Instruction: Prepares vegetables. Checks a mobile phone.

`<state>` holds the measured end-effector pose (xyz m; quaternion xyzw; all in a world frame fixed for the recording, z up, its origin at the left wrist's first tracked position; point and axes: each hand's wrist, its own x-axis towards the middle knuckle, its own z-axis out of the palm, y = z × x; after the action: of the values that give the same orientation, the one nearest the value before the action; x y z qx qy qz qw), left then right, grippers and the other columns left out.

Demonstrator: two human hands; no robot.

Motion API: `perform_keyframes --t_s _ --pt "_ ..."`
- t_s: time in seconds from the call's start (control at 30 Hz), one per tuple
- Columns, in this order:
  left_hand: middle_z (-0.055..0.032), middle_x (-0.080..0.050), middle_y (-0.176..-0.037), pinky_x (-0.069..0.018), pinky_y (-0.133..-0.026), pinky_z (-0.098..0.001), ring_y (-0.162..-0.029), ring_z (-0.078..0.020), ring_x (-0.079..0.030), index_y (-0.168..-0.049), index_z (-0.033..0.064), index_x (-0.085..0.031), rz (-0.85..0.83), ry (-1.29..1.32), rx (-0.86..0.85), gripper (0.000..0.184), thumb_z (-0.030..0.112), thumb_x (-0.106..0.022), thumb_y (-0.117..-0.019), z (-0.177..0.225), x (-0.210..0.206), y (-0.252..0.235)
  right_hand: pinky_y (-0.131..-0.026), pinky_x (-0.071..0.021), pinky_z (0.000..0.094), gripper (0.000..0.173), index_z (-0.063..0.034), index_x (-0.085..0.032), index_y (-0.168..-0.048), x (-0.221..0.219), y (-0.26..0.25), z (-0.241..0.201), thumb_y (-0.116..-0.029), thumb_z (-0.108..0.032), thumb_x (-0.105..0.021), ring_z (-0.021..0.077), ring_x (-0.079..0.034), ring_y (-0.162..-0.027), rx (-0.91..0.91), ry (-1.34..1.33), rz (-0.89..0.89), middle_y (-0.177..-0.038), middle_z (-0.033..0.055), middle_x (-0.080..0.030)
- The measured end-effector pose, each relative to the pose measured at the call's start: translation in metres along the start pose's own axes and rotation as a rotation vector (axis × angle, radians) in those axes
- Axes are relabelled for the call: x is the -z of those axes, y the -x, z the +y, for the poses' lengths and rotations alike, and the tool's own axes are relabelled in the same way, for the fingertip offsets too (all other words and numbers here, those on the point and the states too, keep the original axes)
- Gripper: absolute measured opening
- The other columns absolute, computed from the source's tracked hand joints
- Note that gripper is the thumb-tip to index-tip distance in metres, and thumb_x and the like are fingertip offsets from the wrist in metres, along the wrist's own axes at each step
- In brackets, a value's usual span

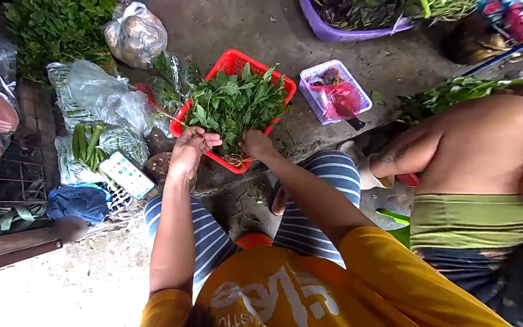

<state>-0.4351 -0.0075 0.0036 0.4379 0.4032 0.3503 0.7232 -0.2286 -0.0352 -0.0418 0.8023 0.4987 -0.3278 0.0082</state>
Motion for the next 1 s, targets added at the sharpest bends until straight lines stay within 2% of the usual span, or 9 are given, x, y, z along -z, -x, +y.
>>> perform_keyframes --t_s 0.07,0.2,0.23,0.3,0.37,0.47,0.67,0.87,1.0 --pt "-0.0092 -0.075 -0.09 -0.0598 -0.09 -0.0367 -0.087 -0.0202 -0.076 -0.11 0.0068 -0.047 -0.008 0.019 -0.012 0.021 -0.002 -0.028 -0.1049 -0.001 -0.001 0.001 -0.083 -0.0514 0.0652 0.029 0.0015 -0.066 -0.108 0.003 -0.003 0.003 -0.1004 -0.026 -0.061 0.0441 -0.065 -0.108 -0.031 -0.062 -0.012 -0.113 0.0261 -0.067" --pt "-0.0096 -0.072 -0.096 -0.0614 -0.086 -0.0364 -0.083 -0.0186 -0.075 -0.107 0.0025 -0.048 0.025 -0.001 -0.003 0.02 -0.008 -0.033 -0.1005 -0.002 -0.006 0.001 -0.09 -0.0492 0.0643 0.031 0.0031 -0.07 -0.11 0.02 0.002 0.019 -0.0973 -0.025 -0.068 0.0414 -0.064 -0.107 0.019 -0.295 -0.027 -0.113 0.0255 -0.067" --pt "-0.0079 -0.07 -0.097 -0.0609 -0.082 -0.0335 -0.079 -0.0152 -0.072 -0.107 0.0023 -0.049 0.03 -0.031 -0.001 0.019 -0.009 -0.034 -0.1001 -0.003 -0.008 0.0 -0.088 -0.0512 0.0582 0.027 0.0025 -0.07 -0.11 0.027 0.009 0.021 -0.097 -0.021 -0.069 0.0363 -0.065 -0.1 0.041 -0.378 -0.03 -0.109 0.0227 -0.068" --pt "-0.003 -0.067 -0.092 -0.0555 -0.07 -0.0253 -0.069 -0.0079 -0.063 -0.105 0.0046 -0.052 0.037 -0.074 -0.008 0.02 -0.008 -0.037 -0.0995 -0.007 -0.011 -0.002 -0.067 -0.0491 0.0332 0.015 -0.0001 -0.068 -0.103 0.038 0.028 0.022 -0.0988 -0.015 -0.068 0.0157 -0.056 -0.07 0.102 -0.643 -0.035 -0.085 0.0086 -0.063" --pt "-0.0004 -0.063 -0.087 -0.049 -0.062 -0.0212 -0.063 -0.0051 -0.054 -0.108 0.0061 -0.055 0.005 -0.084 0.0 0.023 -0.006 -0.038 -0.0995 -0.007 -0.015 -0.002 -0.057 -0.0487 0.0221 0.008 -0.0035 -0.064 -0.094 0.046 0.047 0.023 -0.1002 -0.008 -0.063 0.0066 -0.053 -0.057 0.192 -0.941 -0.062 -0.07 -0.0007 -0.058" --pt "0.002 -0.062 -0.085 -0.0481 -0.06 -0.018 -0.061 -0.0032 -0.052 -0.112 0.0082 -0.06 -0.105 -0.016 0.024 0.025 0.0 -0.04 -0.1003 -0.006 -0.024 -0.004 -0.059 -0.0494 0.0233 0.007 -0.0047 -0.063 -0.093 0.046 0.078 0.022 -0.1001 -0.007 -0.062 0.0068 -0.053 -0.06 0.368 -1.031 -0.027 -0.074 -0.0004 -0.059" --pt "0.0012 -0.067 -0.093 -0.0507 -0.067 -0.0181 -0.07 -0.0027 -0.058 -0.119 0.0074 -0.06 -0.149 0.002 0.052 0.02 0.012 -0.043 -0.1094 -0.015 -0.046 -0.016 -0.072 -0.0516 0.035 0.018 0.0049 -0.065 -0.102 0.021 0.103 0.007 -0.0978 -0.012 -0.067 0.0158 -0.06 -0.075 0.471 -0.65 0.031 -0.085 0.011 -0.064" --pt "0.0037 -0.065 -0.083 -0.051 -0.065 -0.0185 -0.068 -0.003 -0.059 -0.1 0.0118 -0.06 -0.126 -0.019 0.054 0.019 0.006 -0.043 -0.108 -0.019 -0.058 -0.023 -0.083 -0.0504 0.0433 0.026 0.0058 -0.067 -0.105 0.021 0.1 0.011 -0.1017 -0.02 -0.063 0.0255 -0.062 -0.087 0.463 -0.463 -0.054 -0.096 0.0176 -0.065" --pt "0.0035 -0.068 -0.091 -0.0545 -0.071 -0.0211 -0.076 -0.0043 -0.063 -0.1 0.0139 -0.06 -0.135 0.03 0.026 0.022 0.006 -0.042 -0.1084 -0.018 -0.064 -0.027 -0.084 -0.0535 0.0457 0.033 0.005 -0.069 -0.106 0.031 0.088 0.029 -0.1014 -0.028 -0.066 0.0256 -0.066 -0.087 0.481 -0.547 -0.021 -0.096 0.0179 -0.069"
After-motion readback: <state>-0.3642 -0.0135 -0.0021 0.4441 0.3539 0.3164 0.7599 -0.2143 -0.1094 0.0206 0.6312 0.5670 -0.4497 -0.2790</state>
